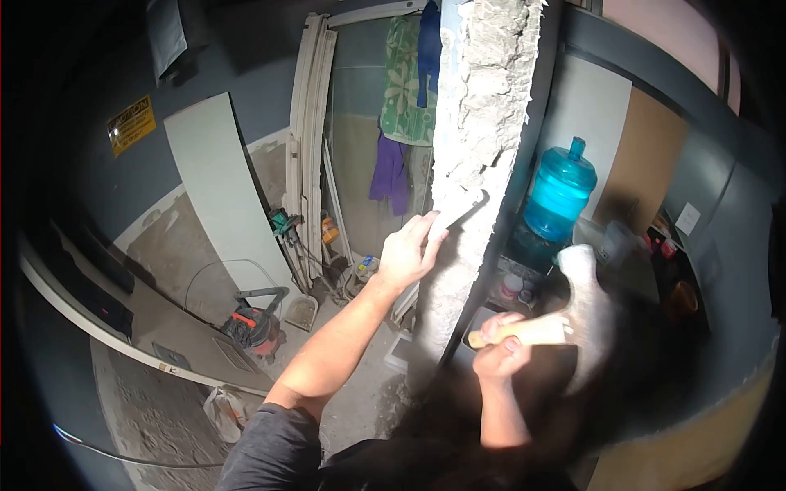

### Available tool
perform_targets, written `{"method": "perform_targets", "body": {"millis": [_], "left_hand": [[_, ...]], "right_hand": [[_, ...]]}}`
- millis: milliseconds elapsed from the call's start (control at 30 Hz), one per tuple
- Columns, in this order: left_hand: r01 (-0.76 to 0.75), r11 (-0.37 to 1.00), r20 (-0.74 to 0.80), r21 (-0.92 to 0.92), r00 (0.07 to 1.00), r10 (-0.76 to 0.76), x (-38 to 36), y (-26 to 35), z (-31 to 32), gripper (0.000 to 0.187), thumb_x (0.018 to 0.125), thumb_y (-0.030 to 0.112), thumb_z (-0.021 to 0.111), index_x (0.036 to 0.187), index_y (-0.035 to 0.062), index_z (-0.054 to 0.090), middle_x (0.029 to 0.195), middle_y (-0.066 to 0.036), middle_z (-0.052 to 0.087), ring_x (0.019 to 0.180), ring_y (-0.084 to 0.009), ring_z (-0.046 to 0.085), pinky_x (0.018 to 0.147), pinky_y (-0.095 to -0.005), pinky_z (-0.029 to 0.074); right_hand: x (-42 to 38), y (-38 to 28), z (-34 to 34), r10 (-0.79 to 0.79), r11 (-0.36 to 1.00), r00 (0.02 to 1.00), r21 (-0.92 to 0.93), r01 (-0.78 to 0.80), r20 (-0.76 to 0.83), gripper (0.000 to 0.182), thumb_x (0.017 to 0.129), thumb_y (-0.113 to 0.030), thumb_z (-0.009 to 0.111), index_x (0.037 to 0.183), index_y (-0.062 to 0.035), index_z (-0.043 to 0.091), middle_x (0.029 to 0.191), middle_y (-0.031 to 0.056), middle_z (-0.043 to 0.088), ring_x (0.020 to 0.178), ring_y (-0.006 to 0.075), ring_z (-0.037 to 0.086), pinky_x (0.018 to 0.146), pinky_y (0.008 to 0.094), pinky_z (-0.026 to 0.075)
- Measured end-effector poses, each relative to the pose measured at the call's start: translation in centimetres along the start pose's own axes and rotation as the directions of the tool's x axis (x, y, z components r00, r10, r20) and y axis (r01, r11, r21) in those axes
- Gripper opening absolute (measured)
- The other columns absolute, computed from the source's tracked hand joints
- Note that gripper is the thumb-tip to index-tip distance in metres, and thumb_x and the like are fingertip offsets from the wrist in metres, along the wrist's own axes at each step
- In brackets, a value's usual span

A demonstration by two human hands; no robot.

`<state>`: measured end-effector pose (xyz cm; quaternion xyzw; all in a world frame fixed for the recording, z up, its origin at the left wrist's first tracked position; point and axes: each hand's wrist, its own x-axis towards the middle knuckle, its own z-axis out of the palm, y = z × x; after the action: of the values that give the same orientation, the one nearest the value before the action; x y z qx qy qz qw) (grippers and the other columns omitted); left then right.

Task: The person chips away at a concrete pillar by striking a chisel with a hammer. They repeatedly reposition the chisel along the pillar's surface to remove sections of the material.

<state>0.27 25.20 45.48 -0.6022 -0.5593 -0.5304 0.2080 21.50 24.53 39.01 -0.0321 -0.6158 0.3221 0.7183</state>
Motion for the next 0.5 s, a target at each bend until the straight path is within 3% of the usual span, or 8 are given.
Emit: {"method": "perform_targets", "body": {"millis": [67, 100, 167, 233, 300, 400, 433, 500], "left_hand": [[0.019, 1.000, 0.014, 0.001, 1.000, -0.019, 0.1, 0.0, -0.1, 0.030, 0.095, 0.022, 0.066, 0.117, 0.0026, 0.062, 0.081, -0.013, 0.061, 0.061, -0.0259, 0.062, 0.059, -0.0361, 0.051], [0.035, 0.999, 0.034, 0.000, 0.999, -0.035, 0.1, 0.1, -0.2, 0.030, 0.095, 0.022, 0.065, 0.117, 0.0024, 0.062, 0.080, -0.013, 0.061, 0.062, -0.0267, 0.062, 0.059, -0.0367, 0.051], [0.070, 0.997, 0.060, -0.018, 0.996, -0.069, 0.1, -0.2, -0.3, 0.031, 0.095, 0.023, 0.065, 0.116, 0.0021, 0.062, 0.082, -0.015, 0.062, 0.065, -0.0307, 0.064, 0.061, -0.0391, 0.052], [0.035, 0.994, 0.031, 0.102, 0.999, -0.038, -0.1, -2.0, 0.0, 0.031, 0.095, 0.025, 0.064, 0.116, 0.0020, 0.062, 0.085, -0.017, 0.064, 0.070, -0.0340, 0.066, 0.064, -0.0411, 0.052], [0.102, 0.995, 0.022, 0.001, 0.995, -0.102, 0.1, -1.6, -0.1, 0.032, 0.096, 0.026, 0.062, 0.117, 0.0024, 0.063, 0.091, -0.020, 0.066, 0.077, -0.0365, 0.067, 0.069, -0.0422, 0.054], [0.053, 0.996, 0.055, -0.076, 0.997, -0.048, -0.3, 0.2, -0.3, 0.031, 0.095, 0.025, 0.064, 0.115, 0.0019, 0.063, 0.093, -0.019, 0.067, 0.078, -0.0361, 0.068, 0.070, -0.0413, 0.054], [0.009, 0.996, 0.044, -0.091, 0.999, -0.005, -1.0, 1.3, -0.2, 0.030, 0.094, 0.025, 0.064, 0.114, 0.0020, 0.063, 0.093, -0.019, 0.067, 0.078, -0.0357, 0.068, 0.070, -0.0412, 0.054], [0.055, 0.988, 0.096, -0.144, 0.994, -0.042, -1.9, 3.2, 0.0, 0.030, 0.095, 0.025, 0.064, 0.115, 0.0039, 0.061, 0.093, -0.017, 0.068, 0.076, -0.0353, 0.068, 0.069, -0.0413, 0.054]], "right_hand": [[-2.1, 5.4, -0.6, 0.011, 0.985, 0.999, -0.175, -0.003, 0.047, 0.041, 0.106, -0.036, 0.041, 0.096, 0.0035, 0.048, 0.077, 0.0101, 0.055, 0.059, 0.0157, 0.051, 0.053, 0.0288, 0.044], [-2.6, 7.1, 0.2, 0.090, 0.946, 0.996, -0.311, -0.086, 0.000, 0.030, 0.104, -0.024, 0.047, 0.086, 0.0005, 0.051, 0.068, 0.0102, 0.050, 0.056, 0.0252, 0.052, 0.055, 0.0386, 0.043], [-0.7, 6.6, 0.7, 0.419, 0.771, 0.907, -0.543, -0.332, 0.040, 0.030, 0.104, -0.025, 0.048, 0.089, 0.0012, 0.052, 0.066, 0.0099, 0.051, 0.057, 0.0288, 0.053, 0.056, 0.0405, 0.043], [-1.5, 6.2, 0.3, 0.379, 0.790, 0.925, -0.525, -0.316, 0.014, 0.033, 0.105, -0.028, 0.049, 0.090, 0.0009, 0.052, 0.063, 0.0066, 0.052, 0.057, 0.0231, 0.054, 0.054, 0.0382, 0.043], [-1.7, 4.7, -0.2, 0.496, 0.831, 0.863, -0.235, -0.503, -0.095, 0.037, 0.105, -0.034, 0.047, 0.092, 0.0002, 0.051, 0.066, 0.0049, 0.050, 0.057, 0.0156, 0.053, 0.052, 0.0326, 0.043], [-0.8, 1.8, -0.3, 0.275, 0.961, 0.959, 0.013, -0.275, -0.062, 0.044, 0.105, -0.044, 0.045, 0.090, -0.0020, 0.046, 0.072, 0.0041, 0.046, 0.057, 0.0102, 0.045, 0.051, 0.0238, 0.039], [-0.3, 0.6, -0.6, 0.245, 0.969, 0.969, 0.044, -0.244, -0.012, 0.049, 0.105, -0.046, 0.043, 0.087, -0.0010, 0.044, 0.072, 0.0051, 0.047, 0.057, 0.0117, 0.045, 0.052, 0.0252, 0.040], [0.8, -0.3, -0.2, 0.010, 0.999, 1.000, 0.036, -0.010, -0.010, 0.052, 0.105, -0.047, 0.042, 0.086, 0.0007, 0.043, 0.073, 0.0068, 0.047, 0.058, 0.0136, 0.047, 0.052, 0.0266, 0.041]]}}
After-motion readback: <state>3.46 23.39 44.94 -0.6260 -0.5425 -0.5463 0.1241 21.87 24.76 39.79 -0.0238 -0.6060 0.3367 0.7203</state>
